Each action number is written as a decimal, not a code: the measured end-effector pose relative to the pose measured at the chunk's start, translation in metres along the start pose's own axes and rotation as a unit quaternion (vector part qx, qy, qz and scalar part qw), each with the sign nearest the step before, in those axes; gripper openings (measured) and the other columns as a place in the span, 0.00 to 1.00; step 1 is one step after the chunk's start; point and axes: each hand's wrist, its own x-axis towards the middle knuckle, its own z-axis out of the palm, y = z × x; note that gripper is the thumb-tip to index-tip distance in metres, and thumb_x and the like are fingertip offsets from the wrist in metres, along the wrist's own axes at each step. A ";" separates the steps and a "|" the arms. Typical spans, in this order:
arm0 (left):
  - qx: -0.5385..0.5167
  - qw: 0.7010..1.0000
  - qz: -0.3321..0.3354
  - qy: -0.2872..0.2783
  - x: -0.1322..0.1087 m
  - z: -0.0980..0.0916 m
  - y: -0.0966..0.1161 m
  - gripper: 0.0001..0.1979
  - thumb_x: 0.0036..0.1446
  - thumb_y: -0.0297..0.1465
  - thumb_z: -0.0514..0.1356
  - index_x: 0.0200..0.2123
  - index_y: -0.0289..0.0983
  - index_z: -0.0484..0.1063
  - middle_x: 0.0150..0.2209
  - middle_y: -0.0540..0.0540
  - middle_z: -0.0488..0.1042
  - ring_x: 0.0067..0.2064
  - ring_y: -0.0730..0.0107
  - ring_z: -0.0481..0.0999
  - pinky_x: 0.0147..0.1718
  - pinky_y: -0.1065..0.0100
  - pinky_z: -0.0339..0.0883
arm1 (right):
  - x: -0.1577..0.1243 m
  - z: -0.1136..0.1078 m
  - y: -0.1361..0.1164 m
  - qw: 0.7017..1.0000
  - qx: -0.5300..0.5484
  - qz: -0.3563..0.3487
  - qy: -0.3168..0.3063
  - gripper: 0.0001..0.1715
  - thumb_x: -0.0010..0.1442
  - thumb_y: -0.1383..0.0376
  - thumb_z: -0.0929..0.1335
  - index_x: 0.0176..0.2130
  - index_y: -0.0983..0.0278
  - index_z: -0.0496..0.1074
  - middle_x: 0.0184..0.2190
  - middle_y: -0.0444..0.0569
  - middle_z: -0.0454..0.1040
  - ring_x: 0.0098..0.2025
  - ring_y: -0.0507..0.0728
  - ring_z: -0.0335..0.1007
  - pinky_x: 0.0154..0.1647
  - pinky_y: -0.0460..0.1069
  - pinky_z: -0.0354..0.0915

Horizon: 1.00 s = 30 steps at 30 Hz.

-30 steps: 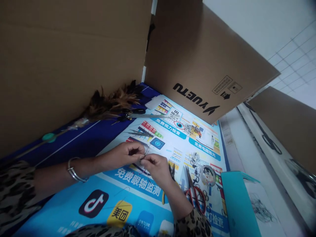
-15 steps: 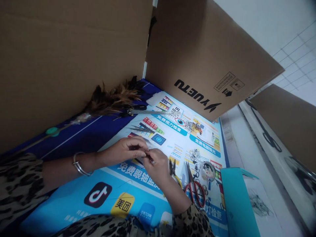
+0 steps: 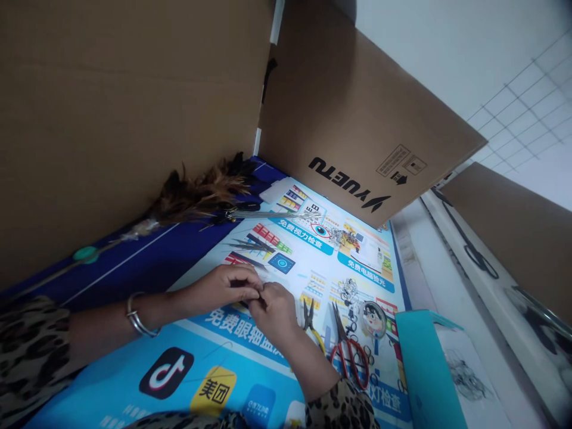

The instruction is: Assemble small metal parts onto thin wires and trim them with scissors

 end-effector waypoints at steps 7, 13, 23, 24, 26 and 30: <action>0.035 0.998 0.046 0.002 0.000 -0.001 0.000 0.07 0.59 0.33 0.64 0.32 0.38 0.80 0.32 0.47 0.78 0.38 0.67 0.76 0.41 0.69 0.70 | 0.000 -0.003 0.001 0.999 0.041 0.015 -0.001 0.05 0.58 0.67 0.69 0.29 0.62 0.71 0.27 0.48 0.75 0.32 0.56 0.71 0.35 0.48 0.64; 0.057 0.998 0.037 -0.007 0.000 0.000 -0.002 0.06 0.59 0.31 0.63 0.33 0.38 0.80 0.33 0.47 0.79 0.39 0.67 0.77 0.42 0.69 0.69 | 0.002 -0.005 0.002 0.997 0.067 0.028 -0.003 0.03 0.57 0.68 0.71 0.35 0.62 0.74 0.31 0.47 0.76 0.35 0.56 0.71 0.38 0.48 0.64; 0.047 0.998 -0.027 -0.023 0.002 0.001 -0.007 0.07 0.58 0.33 0.63 0.32 0.37 0.79 0.31 0.49 0.79 0.35 0.68 0.77 0.37 0.71 0.69 | 0.005 -0.021 0.000 0.982 0.176 0.066 -0.021 0.12 0.59 0.74 0.66 0.34 0.61 0.78 0.31 0.45 0.79 0.34 0.54 0.73 0.38 0.46 0.66; 0.046 0.998 -0.030 -0.015 0.002 0.000 -0.009 0.07 0.58 0.33 0.63 0.33 0.38 0.80 0.32 0.49 0.80 0.36 0.67 0.77 0.38 0.71 0.69 | 0.006 -0.023 0.000 0.979 0.191 0.069 -0.013 0.12 0.59 0.73 0.67 0.35 0.60 0.79 0.31 0.45 0.80 0.34 0.55 0.74 0.39 0.46 0.67; 0.044 0.998 -0.034 0.000 0.004 -0.001 -0.011 0.08 0.58 0.35 0.63 0.34 0.38 0.81 0.34 0.48 0.81 0.38 0.65 0.78 0.39 0.69 0.70 | 0.006 -0.026 0.003 0.970 0.229 0.077 0.006 0.11 0.61 0.71 0.68 0.37 0.59 0.80 0.34 0.45 0.81 0.37 0.55 0.76 0.42 0.47 0.68; 0.045 0.998 -0.041 0.001 0.005 -0.003 -0.011 0.08 0.59 0.34 0.62 0.35 0.39 0.82 0.35 0.47 0.82 0.39 0.64 0.79 0.40 0.69 0.70 | 0.007 -0.029 0.009 0.952 0.292 0.093 0.018 0.11 0.62 0.68 0.68 0.42 0.58 0.81 0.38 0.45 0.82 0.40 0.55 0.77 0.45 0.48 0.70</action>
